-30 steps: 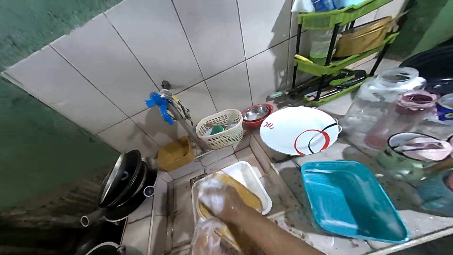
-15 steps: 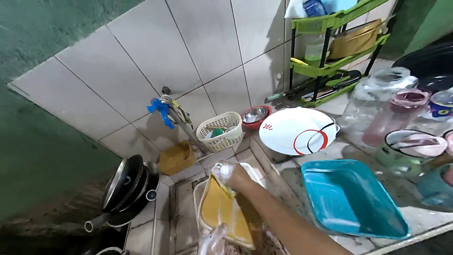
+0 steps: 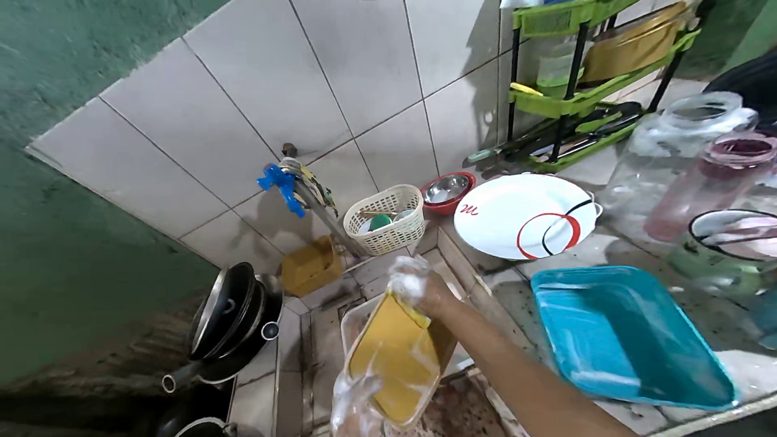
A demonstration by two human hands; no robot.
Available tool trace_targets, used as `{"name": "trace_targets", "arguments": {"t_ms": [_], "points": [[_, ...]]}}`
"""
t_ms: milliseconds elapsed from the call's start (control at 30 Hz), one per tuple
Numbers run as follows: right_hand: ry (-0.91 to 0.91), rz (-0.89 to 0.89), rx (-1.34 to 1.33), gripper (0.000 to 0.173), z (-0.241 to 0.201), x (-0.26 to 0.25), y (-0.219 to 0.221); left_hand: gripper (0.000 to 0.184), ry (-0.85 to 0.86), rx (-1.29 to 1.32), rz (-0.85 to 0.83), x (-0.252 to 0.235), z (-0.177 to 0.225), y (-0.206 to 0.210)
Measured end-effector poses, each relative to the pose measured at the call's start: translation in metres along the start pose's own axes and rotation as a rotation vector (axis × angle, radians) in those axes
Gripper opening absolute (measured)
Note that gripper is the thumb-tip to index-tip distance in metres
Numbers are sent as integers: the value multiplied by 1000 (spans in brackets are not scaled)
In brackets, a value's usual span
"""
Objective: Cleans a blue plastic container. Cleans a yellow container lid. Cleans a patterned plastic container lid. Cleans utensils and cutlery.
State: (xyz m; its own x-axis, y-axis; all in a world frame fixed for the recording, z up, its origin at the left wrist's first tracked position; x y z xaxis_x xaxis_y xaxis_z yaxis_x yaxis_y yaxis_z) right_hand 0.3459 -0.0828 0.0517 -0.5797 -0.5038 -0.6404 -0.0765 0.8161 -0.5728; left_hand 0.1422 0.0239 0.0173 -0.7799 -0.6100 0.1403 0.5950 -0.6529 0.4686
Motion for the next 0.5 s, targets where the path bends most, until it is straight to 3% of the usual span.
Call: {"name": "trace_targets", "arguments": {"t_ms": [67,133,267,367,500], "points": [[88,-98,8,25,-3,4,9,41,-6,3,-11,1,-1,2],[41,-149,25,27,-44,12,16,43,-29,-47,42,2,0,4],[-265,-167,-29,26,-131,32,16,24,-25,49,-105,8,-9,0],[-183,-94,-19,25,-102,18,8,38,12,-51,28,3,-4,4],[240,-322,-74,33,-4,-4,16,39,63,-171,54,1,7,5]]}}
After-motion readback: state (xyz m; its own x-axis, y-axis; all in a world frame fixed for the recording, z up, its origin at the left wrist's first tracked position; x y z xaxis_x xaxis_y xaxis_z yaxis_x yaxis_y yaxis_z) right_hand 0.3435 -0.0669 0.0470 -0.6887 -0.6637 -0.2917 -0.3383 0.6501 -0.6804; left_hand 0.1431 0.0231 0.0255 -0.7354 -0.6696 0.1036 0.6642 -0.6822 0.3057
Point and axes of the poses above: each hand's wrist, its own x-axis away from the middle knuckle, its own y-axis out of the palm, z = x × y, the point moved 9 cm from there along -x, towards the middle knuckle, and after that the axes turned 14 degrees about x, right-handed, at the moved point
